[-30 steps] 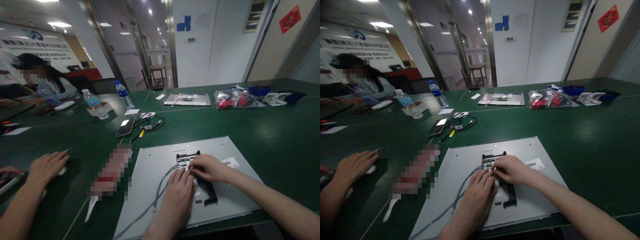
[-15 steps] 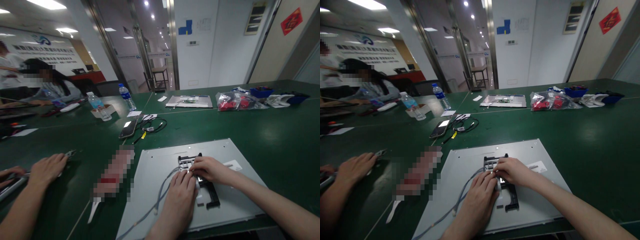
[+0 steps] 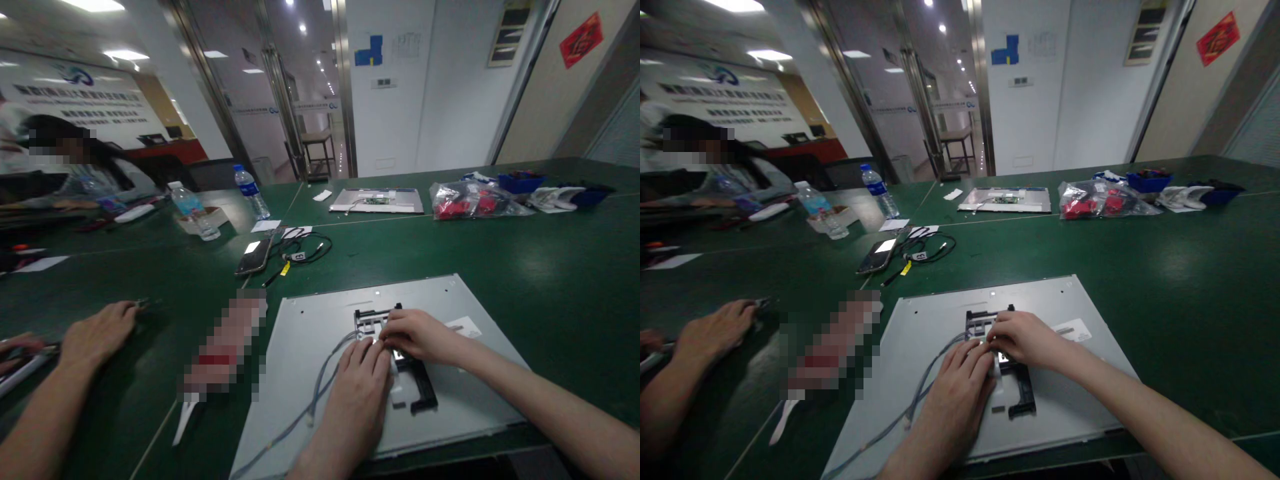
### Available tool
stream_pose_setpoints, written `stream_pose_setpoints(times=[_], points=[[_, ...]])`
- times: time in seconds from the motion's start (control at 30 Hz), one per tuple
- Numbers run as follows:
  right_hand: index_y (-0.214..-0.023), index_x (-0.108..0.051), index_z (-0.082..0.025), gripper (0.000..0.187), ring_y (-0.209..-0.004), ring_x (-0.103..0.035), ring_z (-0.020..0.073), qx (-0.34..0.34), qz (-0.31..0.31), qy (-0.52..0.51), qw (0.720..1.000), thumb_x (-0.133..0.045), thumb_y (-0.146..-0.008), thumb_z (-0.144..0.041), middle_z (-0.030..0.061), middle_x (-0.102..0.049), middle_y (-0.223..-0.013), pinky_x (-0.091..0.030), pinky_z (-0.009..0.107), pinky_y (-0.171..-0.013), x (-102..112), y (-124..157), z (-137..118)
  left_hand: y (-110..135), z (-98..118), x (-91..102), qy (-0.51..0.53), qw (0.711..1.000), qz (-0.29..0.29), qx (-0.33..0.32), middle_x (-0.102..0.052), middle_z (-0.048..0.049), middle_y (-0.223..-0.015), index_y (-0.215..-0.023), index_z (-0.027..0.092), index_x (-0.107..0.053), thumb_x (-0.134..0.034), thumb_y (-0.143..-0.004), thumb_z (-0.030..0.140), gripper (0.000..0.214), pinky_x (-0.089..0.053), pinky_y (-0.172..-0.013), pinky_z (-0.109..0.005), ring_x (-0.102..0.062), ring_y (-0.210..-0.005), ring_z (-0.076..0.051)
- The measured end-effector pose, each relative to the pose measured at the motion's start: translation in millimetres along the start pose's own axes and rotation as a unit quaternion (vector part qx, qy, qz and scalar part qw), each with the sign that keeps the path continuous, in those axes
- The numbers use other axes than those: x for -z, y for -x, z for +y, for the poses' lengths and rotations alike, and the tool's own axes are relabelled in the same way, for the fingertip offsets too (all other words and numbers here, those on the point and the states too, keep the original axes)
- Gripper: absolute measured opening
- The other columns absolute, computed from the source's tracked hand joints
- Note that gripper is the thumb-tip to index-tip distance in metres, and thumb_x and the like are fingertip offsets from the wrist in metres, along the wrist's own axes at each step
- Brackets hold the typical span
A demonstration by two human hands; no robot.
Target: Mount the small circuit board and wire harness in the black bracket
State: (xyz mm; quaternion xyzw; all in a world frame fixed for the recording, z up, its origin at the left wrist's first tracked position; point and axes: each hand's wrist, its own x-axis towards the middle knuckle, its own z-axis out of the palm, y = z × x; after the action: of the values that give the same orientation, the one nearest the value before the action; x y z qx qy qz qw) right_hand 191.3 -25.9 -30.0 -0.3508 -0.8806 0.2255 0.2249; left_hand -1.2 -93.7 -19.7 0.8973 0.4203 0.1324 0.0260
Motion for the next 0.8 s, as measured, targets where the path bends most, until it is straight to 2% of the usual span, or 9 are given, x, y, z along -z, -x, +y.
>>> stream_pose_setpoints(times=[0.8], points=[[-0.099, -0.069, -0.021, 0.016, -0.082, -0.059, 0.0159, 0.000, 0.009, 0.016, 1.000, -0.056, -0.091, -0.017, 0.0037, -0.064, -0.091, -0.042, 0.025, -0.072, 0.2, 0.9, 3.2, 0.6, -1.5, -3.7, -0.015, 1.000, -0.004, -0.005, -0.056, -0.0087, -0.125, -0.117, 0.017, -0.052, -0.046, -0.091, 0.012, 0.027, -0.037, -0.106, -0.051, -0.048, -0.121, -0.030]])
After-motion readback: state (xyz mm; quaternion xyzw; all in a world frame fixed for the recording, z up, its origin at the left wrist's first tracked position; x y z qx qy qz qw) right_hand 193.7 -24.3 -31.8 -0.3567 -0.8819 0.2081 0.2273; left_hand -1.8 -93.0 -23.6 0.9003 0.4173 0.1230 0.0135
